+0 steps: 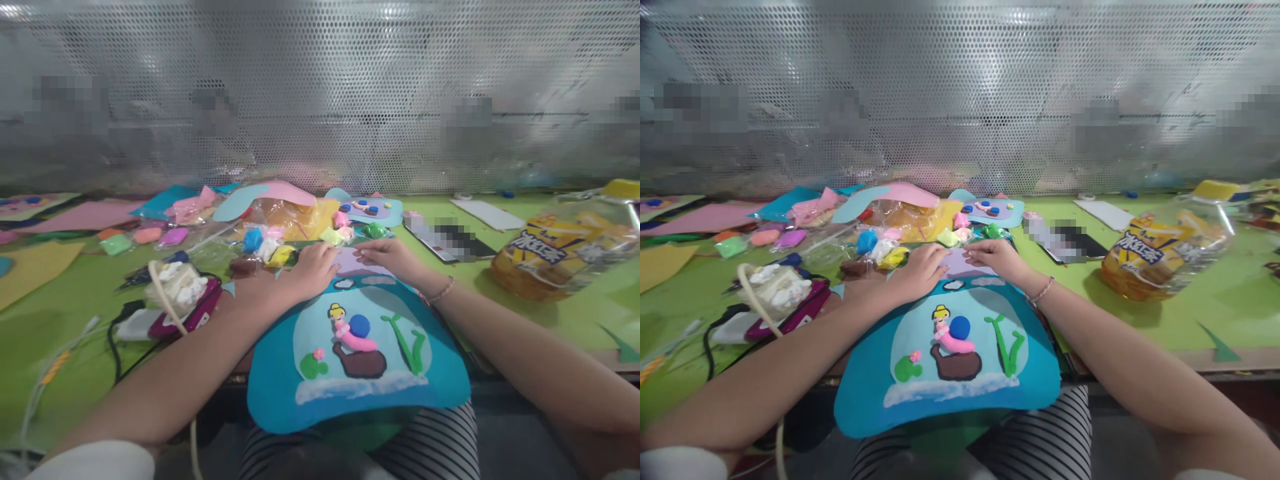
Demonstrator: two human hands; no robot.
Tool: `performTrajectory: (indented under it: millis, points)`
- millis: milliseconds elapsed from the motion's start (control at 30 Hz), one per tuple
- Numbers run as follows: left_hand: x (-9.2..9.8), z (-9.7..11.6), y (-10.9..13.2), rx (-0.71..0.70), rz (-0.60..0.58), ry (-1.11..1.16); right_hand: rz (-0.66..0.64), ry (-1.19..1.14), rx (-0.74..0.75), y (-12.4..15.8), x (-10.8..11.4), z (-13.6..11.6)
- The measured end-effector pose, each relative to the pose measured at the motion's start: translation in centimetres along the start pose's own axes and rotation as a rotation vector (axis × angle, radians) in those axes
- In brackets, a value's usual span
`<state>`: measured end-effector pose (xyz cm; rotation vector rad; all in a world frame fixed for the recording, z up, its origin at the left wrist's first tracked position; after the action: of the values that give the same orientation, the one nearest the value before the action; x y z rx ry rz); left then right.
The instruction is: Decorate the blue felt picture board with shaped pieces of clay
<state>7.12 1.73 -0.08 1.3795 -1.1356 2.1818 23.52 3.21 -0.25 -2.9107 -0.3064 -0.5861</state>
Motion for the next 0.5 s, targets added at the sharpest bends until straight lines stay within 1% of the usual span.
performTrajectory:
  millis: [100, 167, 233, 300, 367, 500]
  points:
    - [-0.1, -0.4, 0.0, -0.01, -0.006, -0.012, 0.052, 0.009, -0.007, -0.1, 0.5, 0.0]
    - [-0.1, -0.7, -0.1, 0.002, -0.003, -0.016, 0.083, 0.074, 0.007, -0.2, 0.9, 0.0]
    - [-0.2, -1.3, -0.1, 0.033, 0.009, -0.014, 0.104, 0.177, 0.033, -0.3, 1.2, 0.0]
    - [-0.4, -2.2, -0.1, 0.094, 0.026, -0.018, 0.131, 0.272, 0.07, -0.5, 1.4, 0.1]
    - [-0.8, -2.8, -0.1, 0.132, 0.032, -0.034, 0.179, 0.338, 0.108, -0.7, 1.7, 0.1]
    - [-1.2, -3.2, -0.1, 0.145, 0.035, -0.039, 0.168, 0.402, 0.069, -1.1, 1.4, 0.8]
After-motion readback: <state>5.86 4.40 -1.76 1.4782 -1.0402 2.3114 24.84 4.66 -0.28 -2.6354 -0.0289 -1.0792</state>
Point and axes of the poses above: each hand's wrist, its own y-axis away from the middle knuckle, its own x-axis out of the back of the hand, z = x × y, the point moved 6 cm from there along -y, towards the middle knuckle, and after that the axes turned 11 degrees about y, right-handed, at the moved point
